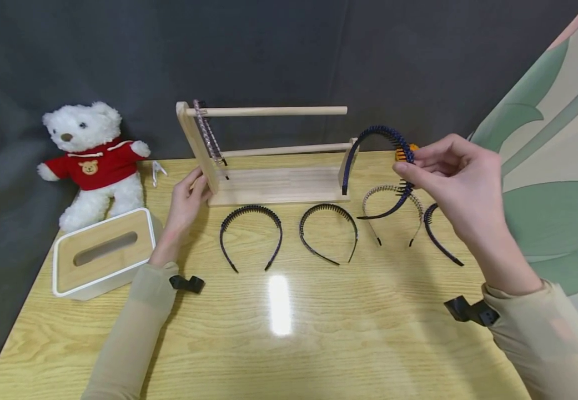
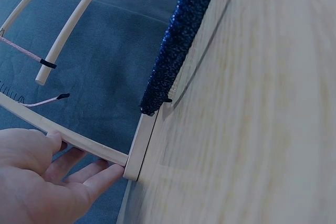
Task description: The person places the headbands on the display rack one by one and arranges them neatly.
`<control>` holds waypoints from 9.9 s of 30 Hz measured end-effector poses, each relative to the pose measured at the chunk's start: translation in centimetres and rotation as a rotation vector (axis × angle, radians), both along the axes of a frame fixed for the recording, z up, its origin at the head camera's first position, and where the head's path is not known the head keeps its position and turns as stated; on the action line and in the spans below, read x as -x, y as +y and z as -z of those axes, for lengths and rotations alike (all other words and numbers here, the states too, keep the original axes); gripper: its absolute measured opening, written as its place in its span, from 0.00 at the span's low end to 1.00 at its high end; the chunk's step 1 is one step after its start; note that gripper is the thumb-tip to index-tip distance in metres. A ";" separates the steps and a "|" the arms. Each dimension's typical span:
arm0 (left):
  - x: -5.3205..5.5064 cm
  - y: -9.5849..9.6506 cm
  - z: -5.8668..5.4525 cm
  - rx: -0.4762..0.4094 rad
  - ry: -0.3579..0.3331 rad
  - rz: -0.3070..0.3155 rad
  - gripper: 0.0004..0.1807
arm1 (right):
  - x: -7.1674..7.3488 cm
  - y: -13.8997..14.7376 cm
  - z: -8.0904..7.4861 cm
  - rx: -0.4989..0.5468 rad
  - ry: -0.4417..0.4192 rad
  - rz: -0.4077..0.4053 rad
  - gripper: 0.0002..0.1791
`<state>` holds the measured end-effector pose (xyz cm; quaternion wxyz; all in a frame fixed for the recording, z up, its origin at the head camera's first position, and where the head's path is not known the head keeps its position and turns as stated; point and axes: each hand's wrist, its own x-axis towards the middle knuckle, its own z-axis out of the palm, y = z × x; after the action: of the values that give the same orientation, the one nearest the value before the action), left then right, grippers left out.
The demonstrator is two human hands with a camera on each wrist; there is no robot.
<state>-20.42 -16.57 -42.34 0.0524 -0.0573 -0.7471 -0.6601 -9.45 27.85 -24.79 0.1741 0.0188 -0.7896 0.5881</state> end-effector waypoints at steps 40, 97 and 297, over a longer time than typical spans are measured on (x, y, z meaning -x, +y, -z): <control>-0.3 0.1 -0.2 0.003 0.001 -0.012 0.24 | 4.1 -2.6 -1.7 -0.087 0.089 0.035 0.11; 0.0 0.0 -0.1 -0.008 0.003 -0.004 0.25 | 7.3 -8.9 -1.7 -0.080 0.207 -0.050 0.13; -0.1 0.2 -0.1 -0.018 0.012 -0.023 0.24 | 3.4 18.1 13.7 -1.083 -0.151 -0.079 0.26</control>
<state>-20.34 -16.33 -42.25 0.0650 -0.0520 -0.7415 -0.6657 -12.88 45.92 -38.53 0.0603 0.0932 -0.9885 0.1032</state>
